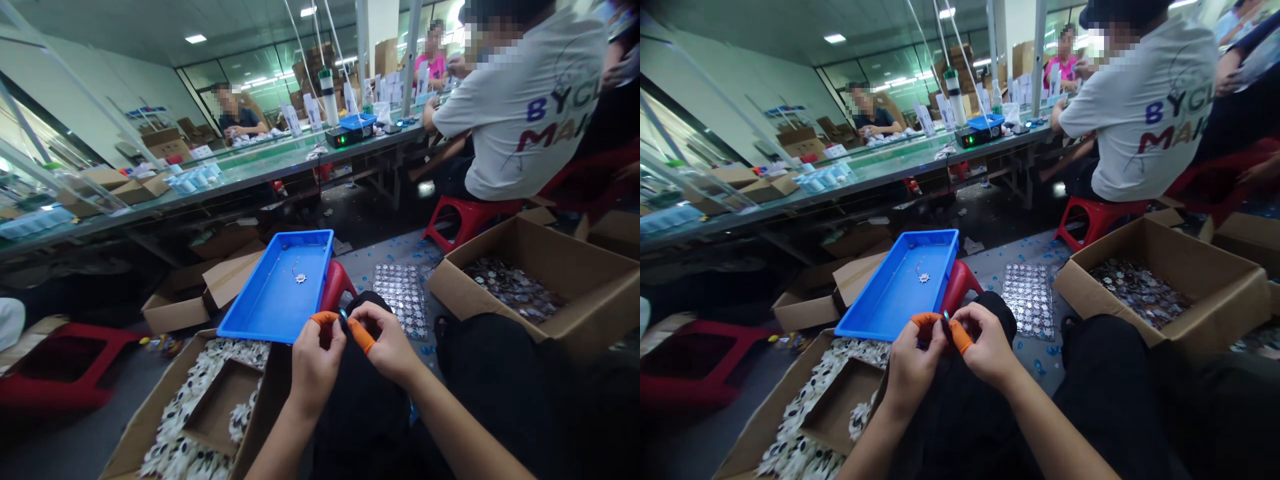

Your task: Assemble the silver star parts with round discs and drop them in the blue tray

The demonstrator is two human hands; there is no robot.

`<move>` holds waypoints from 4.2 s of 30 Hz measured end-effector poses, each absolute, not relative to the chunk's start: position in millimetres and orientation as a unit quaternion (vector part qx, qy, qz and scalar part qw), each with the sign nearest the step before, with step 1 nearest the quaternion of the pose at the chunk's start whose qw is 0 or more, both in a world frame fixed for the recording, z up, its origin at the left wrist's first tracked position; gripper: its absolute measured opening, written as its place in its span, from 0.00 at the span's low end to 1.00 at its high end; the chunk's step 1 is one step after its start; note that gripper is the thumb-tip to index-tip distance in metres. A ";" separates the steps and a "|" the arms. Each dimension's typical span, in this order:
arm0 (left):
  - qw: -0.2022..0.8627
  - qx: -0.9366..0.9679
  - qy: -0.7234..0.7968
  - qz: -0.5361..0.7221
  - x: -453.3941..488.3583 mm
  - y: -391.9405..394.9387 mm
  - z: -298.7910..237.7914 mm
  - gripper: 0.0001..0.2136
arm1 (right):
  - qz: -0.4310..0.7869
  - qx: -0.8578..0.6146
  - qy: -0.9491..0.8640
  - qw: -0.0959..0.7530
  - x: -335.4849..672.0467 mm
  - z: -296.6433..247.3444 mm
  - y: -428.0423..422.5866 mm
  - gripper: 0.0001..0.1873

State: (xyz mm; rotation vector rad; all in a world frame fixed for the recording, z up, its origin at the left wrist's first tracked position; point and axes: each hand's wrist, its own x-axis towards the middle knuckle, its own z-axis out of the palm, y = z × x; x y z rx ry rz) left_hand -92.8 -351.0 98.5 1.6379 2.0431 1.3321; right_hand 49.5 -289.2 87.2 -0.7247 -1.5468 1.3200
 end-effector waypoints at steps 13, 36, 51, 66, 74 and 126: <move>0.101 0.595 0.653 0.458 -90.4 -354.9 108.8 0.10 | 0.588 -0.333 -0.543 0.499 46.3 86.2 -289.4 0.13; -0.020 0.583 0.677 0.449 -86.0 -354.1 96.0 0.06 | 0.684 -0.362 -0.421 0.473 26.7 71.4 -299.0 0.14; 0.104 0.621 0.656 0.416 -112.4 -348.5 106.6 0.07 | 0.851 -0.300 -0.235 0.362 36.4 87.3 -291.5 0.15; 0.000 0.642 0.644 0.416 -104.2 -354.4 88.2 0.11 | 0.834 -0.300 -0.200 0.417 26.3 77.3 -291.9 0.17; -0.102 0.659 0.634 0.392 -100.5 -357.4 71.0 0.06 | 0.826 -0.322 -0.222 0.406 18.1 77.8 -298.5 0.20; 0.041 0.636 0.649 0.415 -129.4 -378.6 98.2 0.06 | 0.750 -0.307 -0.464 0.358 31.9 81.3 -317.0 0.25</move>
